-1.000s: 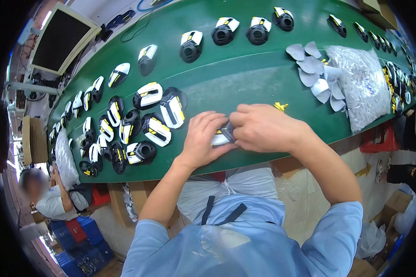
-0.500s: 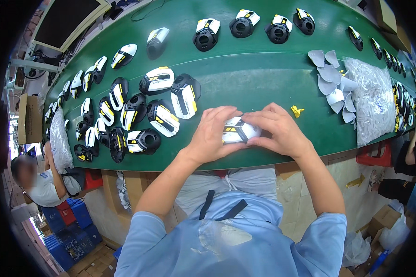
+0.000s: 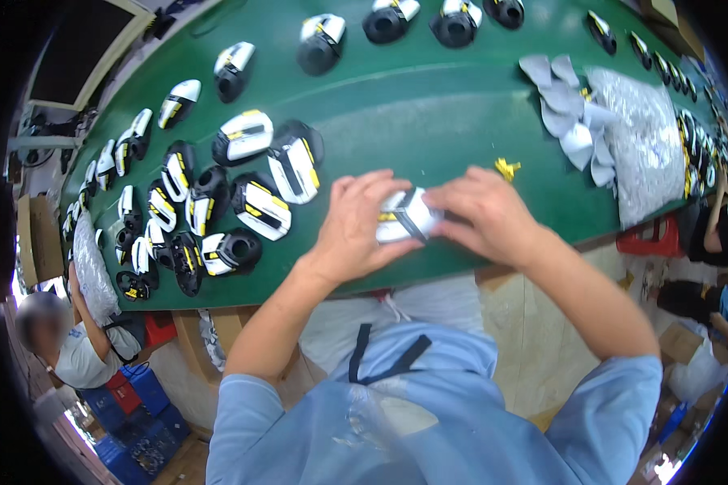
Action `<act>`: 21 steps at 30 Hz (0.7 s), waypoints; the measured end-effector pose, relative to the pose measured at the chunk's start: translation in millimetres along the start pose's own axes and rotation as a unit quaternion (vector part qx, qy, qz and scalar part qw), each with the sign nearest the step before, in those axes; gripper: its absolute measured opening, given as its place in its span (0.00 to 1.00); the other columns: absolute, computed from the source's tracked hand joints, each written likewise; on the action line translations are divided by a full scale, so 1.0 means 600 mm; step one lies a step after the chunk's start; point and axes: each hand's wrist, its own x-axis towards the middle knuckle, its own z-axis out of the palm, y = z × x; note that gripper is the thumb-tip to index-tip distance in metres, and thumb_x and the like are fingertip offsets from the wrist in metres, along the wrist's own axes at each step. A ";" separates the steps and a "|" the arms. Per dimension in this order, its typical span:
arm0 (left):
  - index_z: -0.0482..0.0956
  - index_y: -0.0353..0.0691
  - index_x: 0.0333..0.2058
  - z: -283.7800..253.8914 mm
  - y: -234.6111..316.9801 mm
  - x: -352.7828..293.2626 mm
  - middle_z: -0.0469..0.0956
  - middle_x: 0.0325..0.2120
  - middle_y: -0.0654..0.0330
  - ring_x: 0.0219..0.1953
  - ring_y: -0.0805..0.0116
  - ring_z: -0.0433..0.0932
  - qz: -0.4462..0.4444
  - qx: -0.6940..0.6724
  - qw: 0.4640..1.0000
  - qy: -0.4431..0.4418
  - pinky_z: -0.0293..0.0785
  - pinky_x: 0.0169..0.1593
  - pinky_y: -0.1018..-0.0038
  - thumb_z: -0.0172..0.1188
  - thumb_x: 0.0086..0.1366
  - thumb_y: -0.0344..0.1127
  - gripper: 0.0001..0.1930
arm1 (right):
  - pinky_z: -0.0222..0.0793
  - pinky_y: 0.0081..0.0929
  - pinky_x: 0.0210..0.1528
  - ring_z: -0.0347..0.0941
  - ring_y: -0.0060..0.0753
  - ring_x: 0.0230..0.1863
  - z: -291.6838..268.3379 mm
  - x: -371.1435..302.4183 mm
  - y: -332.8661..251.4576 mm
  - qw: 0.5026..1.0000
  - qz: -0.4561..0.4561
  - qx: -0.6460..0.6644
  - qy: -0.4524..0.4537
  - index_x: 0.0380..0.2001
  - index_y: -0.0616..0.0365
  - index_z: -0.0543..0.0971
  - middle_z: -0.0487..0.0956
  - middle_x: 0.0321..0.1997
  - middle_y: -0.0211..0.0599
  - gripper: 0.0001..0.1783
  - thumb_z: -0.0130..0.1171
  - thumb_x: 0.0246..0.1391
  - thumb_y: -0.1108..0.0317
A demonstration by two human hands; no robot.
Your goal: Manually assemble components onto small electronic device housings on an assembly line.
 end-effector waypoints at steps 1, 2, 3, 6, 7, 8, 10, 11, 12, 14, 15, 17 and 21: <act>0.72 0.42 0.65 -0.003 0.002 0.000 0.82 0.60 0.57 0.67 0.50 0.78 0.004 0.017 1.000 -0.003 0.65 0.66 0.49 0.86 0.52 0.49 0.46 | 0.74 0.40 0.50 0.82 0.42 0.47 -0.007 0.013 -0.005 1.000 0.006 -0.017 -0.016 0.53 0.51 0.88 0.90 0.52 0.32 0.24 0.79 0.52 0.62; 0.71 0.43 0.66 -0.003 0.004 -0.007 0.82 0.60 0.58 0.67 0.51 0.79 -0.001 0.015 1.000 -0.007 0.66 0.66 0.50 0.86 0.52 0.49 0.46 | 0.73 0.40 0.51 0.82 0.42 0.46 -0.001 0.008 -0.013 1.000 0.021 -0.013 -0.020 0.53 0.50 0.88 0.90 0.52 0.31 0.24 0.79 0.52 0.62; 0.71 0.43 0.66 0.000 0.002 -0.006 0.82 0.60 0.58 0.67 0.51 0.79 0.002 0.011 1.000 -0.008 0.66 0.66 0.50 0.86 0.52 0.49 0.46 | 0.73 0.40 0.51 0.81 0.41 0.45 0.000 0.011 -0.013 0.999 0.027 -0.015 -0.019 0.53 0.49 0.88 0.90 0.52 0.30 0.24 0.79 0.51 0.62; 0.76 0.44 0.63 0.003 0.005 -0.002 0.84 0.57 0.60 0.66 0.52 0.80 -0.010 0.005 1.000 0.001 0.66 0.65 0.52 0.85 0.54 0.53 0.42 | 0.74 0.39 0.51 0.81 0.40 0.45 0.020 -0.003 -0.013 0.999 0.033 -0.028 0.015 0.53 0.49 0.88 0.90 0.53 0.29 0.24 0.79 0.51 0.61; 0.79 0.44 0.60 0.000 0.013 0.006 0.85 0.55 0.61 0.65 0.52 0.80 -0.018 0.013 1.000 -0.006 0.67 0.64 0.52 0.83 0.55 0.55 0.38 | 0.74 0.39 0.51 0.81 0.40 0.45 0.025 -0.005 -0.013 0.999 0.032 -0.029 0.017 0.53 0.49 0.88 0.90 0.53 0.29 0.24 0.79 0.51 0.61; 0.82 0.45 0.56 -0.002 0.019 0.011 0.86 0.54 0.61 0.65 0.53 0.81 -0.026 0.022 0.999 -0.013 0.67 0.64 0.53 0.82 0.55 0.57 0.35 | 0.74 0.39 0.50 0.81 0.41 0.44 0.029 -0.006 -0.012 0.999 0.028 -0.023 0.033 0.53 0.50 0.88 0.90 0.52 0.29 0.24 0.79 0.51 0.62; 0.84 0.46 0.53 0.006 0.014 0.006 0.87 0.53 0.62 0.65 0.54 0.81 -0.029 0.030 0.999 -0.003 0.67 0.63 0.54 0.82 0.55 0.57 0.32 | 0.74 0.39 0.50 0.81 0.41 0.43 0.029 -0.001 -0.007 0.998 0.017 -0.016 0.051 0.53 0.51 0.89 0.90 0.52 0.30 0.24 0.79 0.52 0.63; 0.86 0.47 0.50 0.009 0.011 0.004 0.88 0.52 0.63 0.65 0.54 0.81 -0.033 0.033 0.999 0.005 0.67 0.62 0.55 0.81 0.55 0.58 0.30 | 0.75 0.39 0.48 0.81 0.41 0.42 0.023 0.005 0.001 0.999 0.008 0.016 0.034 0.51 0.53 0.89 0.90 0.51 0.32 0.22 0.79 0.52 0.64; 0.86 0.47 0.50 0.010 0.012 0.005 0.88 0.52 0.63 0.65 0.54 0.81 -0.033 0.035 0.999 0.004 0.67 0.62 0.55 0.81 0.55 0.58 0.30 | 0.75 0.38 0.46 0.81 0.42 0.40 0.016 0.007 0.007 0.999 0.005 0.049 0.017 0.50 0.54 0.89 0.90 0.50 0.35 0.21 0.79 0.53 0.65; 0.86 0.48 0.50 0.004 0.013 0.004 0.87 0.52 0.65 0.65 0.54 0.81 -0.027 0.061 0.998 0.008 0.67 0.61 0.55 0.82 0.55 0.56 0.29 | 0.71 0.36 0.33 0.77 0.45 0.30 -0.020 0.031 -0.013 0.990 0.063 0.123 0.042 0.39 0.59 0.88 0.85 0.34 0.39 0.10 0.76 0.59 0.66; 0.86 0.48 0.50 0.002 0.013 0.006 0.87 0.52 0.65 0.65 0.54 0.81 -0.026 0.064 0.998 0.009 0.67 0.61 0.55 0.82 0.55 0.56 0.29 | 0.68 0.35 0.29 0.74 0.44 0.26 -0.043 0.039 -0.030 0.979 0.102 0.157 0.082 0.35 0.60 0.87 0.82 0.27 0.39 0.10 0.73 0.63 0.64; 0.85 0.48 0.50 0.000 0.013 0.003 0.87 0.52 0.65 0.65 0.53 0.80 -0.028 0.081 0.996 0.009 0.66 0.60 0.52 0.82 0.54 0.56 0.29 | 0.64 0.35 0.28 0.71 0.40 0.23 -0.052 0.058 -0.065 0.870 0.000 0.466 0.163 0.30 0.62 0.83 0.78 0.24 0.38 0.15 0.68 0.69 0.63; 0.84 0.48 0.50 0.007 0.025 0.005 0.87 0.51 0.64 0.66 0.52 0.79 -0.014 0.075 0.997 0.008 0.65 0.61 0.50 0.82 0.53 0.55 0.30 | 0.56 0.30 0.25 0.64 0.25 0.21 0.113 0.090 -0.058 0.929 0.006 0.266 0.257 0.22 0.62 0.73 0.72 0.18 0.31 0.29 0.51 0.81 0.58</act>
